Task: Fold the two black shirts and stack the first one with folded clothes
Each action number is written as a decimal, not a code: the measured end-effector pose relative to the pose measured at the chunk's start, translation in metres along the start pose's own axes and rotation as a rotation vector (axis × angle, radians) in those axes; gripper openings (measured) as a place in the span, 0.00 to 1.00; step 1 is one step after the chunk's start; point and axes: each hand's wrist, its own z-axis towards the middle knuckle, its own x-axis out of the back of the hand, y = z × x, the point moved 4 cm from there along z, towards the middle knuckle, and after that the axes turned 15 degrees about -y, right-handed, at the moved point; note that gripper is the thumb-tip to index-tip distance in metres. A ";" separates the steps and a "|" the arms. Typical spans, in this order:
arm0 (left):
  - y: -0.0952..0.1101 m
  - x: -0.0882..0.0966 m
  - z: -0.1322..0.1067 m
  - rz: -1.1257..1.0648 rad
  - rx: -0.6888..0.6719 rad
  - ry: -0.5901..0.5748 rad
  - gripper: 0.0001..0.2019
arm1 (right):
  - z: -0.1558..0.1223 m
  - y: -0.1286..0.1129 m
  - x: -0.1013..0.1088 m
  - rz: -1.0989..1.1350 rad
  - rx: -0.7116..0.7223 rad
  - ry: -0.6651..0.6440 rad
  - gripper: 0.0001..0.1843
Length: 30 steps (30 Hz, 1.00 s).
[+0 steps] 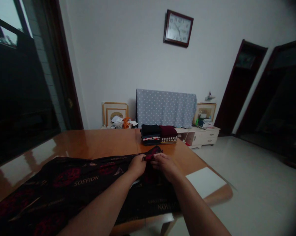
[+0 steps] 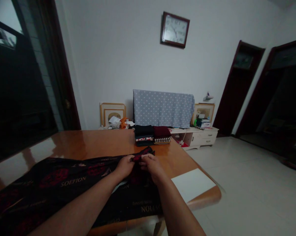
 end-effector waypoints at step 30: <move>0.014 -0.015 -0.041 0.172 -0.212 -0.240 0.30 | 0.122 0.009 0.030 0.145 0.114 0.105 0.35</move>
